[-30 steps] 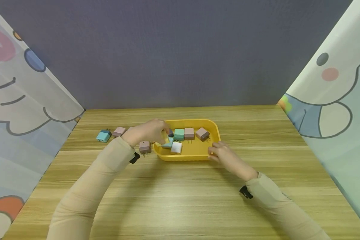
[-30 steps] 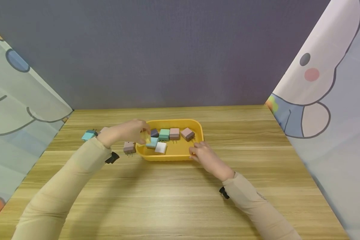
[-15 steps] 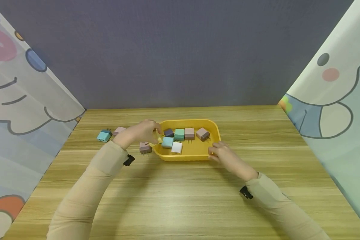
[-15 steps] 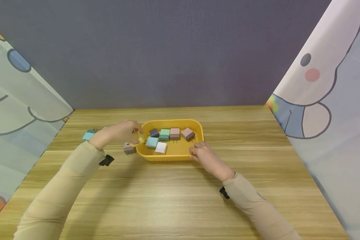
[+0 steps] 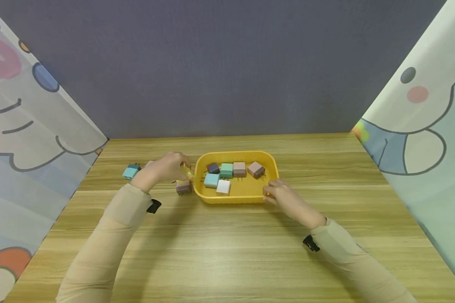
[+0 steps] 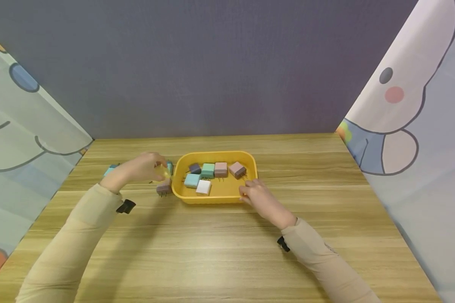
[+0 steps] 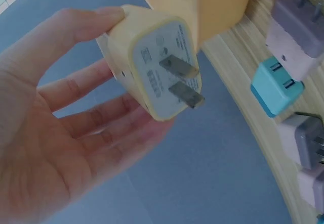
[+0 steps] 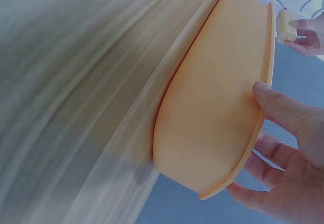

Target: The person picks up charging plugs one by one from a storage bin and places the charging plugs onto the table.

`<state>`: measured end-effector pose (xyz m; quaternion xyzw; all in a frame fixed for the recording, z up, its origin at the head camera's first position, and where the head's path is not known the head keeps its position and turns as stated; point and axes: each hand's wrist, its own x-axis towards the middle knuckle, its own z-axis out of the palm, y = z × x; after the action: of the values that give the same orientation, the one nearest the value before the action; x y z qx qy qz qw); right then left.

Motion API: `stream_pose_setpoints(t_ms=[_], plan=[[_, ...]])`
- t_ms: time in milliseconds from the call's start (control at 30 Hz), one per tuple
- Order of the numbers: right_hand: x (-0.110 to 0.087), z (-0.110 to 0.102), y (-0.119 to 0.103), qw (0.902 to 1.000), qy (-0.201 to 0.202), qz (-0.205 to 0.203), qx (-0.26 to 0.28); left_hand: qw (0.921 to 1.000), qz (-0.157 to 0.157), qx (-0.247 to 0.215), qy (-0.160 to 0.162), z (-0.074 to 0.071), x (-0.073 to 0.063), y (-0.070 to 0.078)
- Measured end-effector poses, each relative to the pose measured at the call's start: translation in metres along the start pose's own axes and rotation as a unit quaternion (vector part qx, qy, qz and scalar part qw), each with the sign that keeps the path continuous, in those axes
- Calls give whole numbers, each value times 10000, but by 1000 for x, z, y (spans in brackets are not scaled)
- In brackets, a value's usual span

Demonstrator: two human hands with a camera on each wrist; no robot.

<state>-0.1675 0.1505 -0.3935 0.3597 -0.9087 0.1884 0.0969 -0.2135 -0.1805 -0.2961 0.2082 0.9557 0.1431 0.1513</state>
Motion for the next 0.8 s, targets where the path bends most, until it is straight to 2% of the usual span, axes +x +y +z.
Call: stream_pose_setpoints(t_ms=[167, 800], plan=[[0, 0, 0, 10000, 6, 12, 1, 9993, -346, 116, 70, 1, -6, -8], [0, -1, -3, 10000, 92, -31, 14, 9980, -505, -238, 291, 12, -14, -44]])
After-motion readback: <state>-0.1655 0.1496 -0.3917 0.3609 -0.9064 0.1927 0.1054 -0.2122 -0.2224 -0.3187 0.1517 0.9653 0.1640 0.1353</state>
